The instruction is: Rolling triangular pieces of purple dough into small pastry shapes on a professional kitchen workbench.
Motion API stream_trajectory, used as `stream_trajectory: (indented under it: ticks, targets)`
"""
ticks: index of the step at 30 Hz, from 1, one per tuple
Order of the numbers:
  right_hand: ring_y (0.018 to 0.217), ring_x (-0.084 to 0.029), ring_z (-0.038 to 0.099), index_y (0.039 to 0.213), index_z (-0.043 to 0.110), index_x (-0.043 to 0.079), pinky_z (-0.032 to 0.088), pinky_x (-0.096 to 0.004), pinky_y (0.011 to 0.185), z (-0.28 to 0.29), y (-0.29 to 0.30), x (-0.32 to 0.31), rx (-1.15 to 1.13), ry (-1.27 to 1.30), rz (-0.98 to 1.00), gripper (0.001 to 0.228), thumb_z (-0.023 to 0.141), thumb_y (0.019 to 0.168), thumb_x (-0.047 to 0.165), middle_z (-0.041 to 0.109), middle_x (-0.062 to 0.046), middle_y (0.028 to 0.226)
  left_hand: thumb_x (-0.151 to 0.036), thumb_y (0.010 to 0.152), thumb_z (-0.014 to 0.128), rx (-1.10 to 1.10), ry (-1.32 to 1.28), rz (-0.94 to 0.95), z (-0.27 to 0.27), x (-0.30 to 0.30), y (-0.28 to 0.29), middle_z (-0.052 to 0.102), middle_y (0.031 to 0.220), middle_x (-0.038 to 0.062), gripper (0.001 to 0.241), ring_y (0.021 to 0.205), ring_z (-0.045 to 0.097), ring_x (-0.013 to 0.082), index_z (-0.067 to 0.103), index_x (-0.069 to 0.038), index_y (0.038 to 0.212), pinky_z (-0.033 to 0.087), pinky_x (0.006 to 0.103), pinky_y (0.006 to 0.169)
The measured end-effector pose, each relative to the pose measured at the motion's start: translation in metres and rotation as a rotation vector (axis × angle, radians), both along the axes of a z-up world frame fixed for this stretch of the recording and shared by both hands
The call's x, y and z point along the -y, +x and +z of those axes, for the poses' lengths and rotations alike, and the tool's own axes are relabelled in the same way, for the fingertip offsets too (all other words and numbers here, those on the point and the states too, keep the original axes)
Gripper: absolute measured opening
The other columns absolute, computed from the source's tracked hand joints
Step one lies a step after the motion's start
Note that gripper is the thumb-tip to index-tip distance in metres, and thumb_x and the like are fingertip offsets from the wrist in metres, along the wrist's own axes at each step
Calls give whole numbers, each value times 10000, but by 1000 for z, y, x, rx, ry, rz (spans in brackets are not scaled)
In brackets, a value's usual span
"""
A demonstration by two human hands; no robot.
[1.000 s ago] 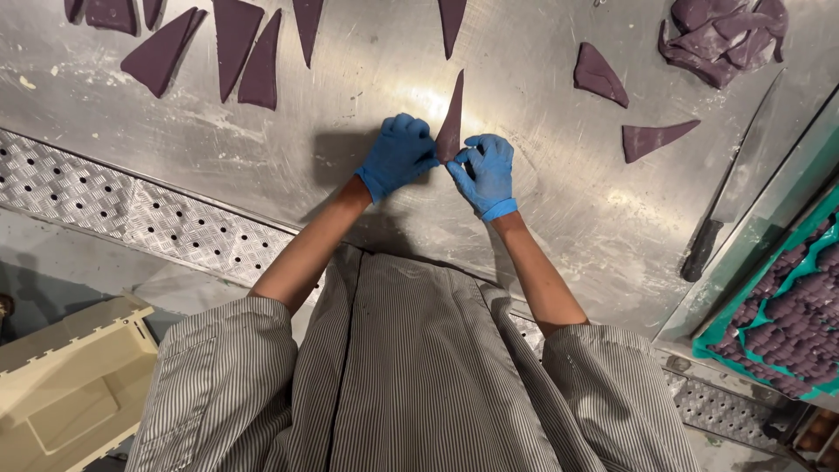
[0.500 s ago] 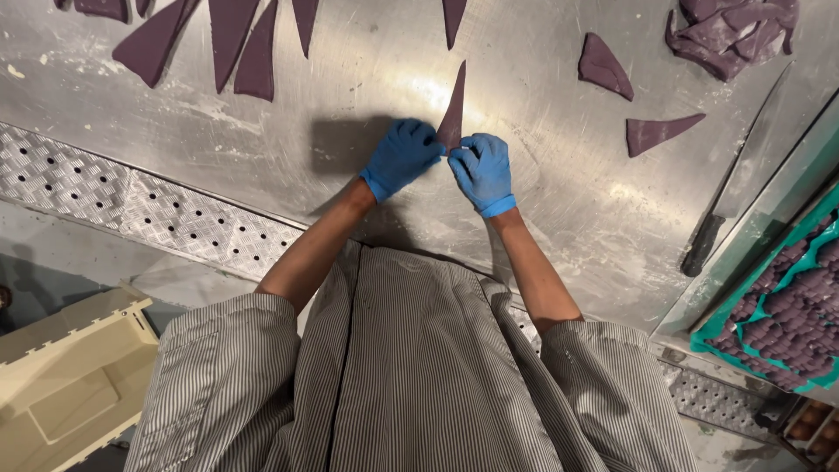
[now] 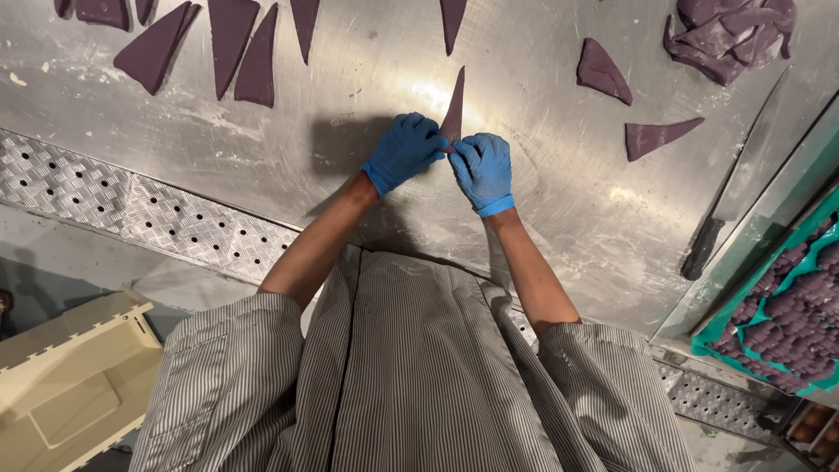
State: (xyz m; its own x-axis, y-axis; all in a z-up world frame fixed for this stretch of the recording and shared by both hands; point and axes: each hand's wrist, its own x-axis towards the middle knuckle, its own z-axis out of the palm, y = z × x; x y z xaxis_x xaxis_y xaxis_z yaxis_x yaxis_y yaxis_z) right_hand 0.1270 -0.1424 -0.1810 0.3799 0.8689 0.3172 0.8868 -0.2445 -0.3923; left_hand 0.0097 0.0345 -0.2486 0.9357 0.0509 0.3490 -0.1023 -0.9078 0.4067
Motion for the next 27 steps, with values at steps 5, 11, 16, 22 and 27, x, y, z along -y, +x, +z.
stream_trajectory:
  ticks: [5,11,16,22,27]
  targets:
    - [1062,-314,586,1124,678,97,450,-448,967,-2,5,-3,-53,-37,15,257,817,927,187,630,-95,1072,-391,998,710,37,28,39,8,-4,5,553,1034,13,292,990,526,213,633,-198,1203,435,385,917]
    - [1066,-315,578,1205,685,68,446,-446,966,3,11,-9,-29,-21,-12,336,821,937,218,632,-102,1107,-440,1000,707,43,-14,33,-2,-9,14,550,1105,19,271,1042,529,224,627,-206,1109,442,386,943]
    - [1089,-303,580,1149,685,95,447,-441,994,1,22,-14,-20,-42,1,278,826,947,223,632,-86,1114,-463,986,708,65,-89,22,2,-13,24,538,1129,35,347,1031,523,232,638,-186,1183,448,390,924]
    - [1088,-312,565,1162,692,65,439,-447,987,8,31,-23,-81,-26,5,328,830,929,250,631,-90,1123,-463,1003,724,37,-131,34,2,-17,35,539,1130,35,351,1026,529,235,616,-178,1179,458,394,912]
    - [1104,-314,562,1168,706,84,435,-431,996,8,39,-28,-73,-46,-15,301,828,937,234,631,-82,1132,-439,1000,712,69,-110,60,4,-21,43,540,1180,41,338,1066,533,236,593,-183,1185,463,386,935]
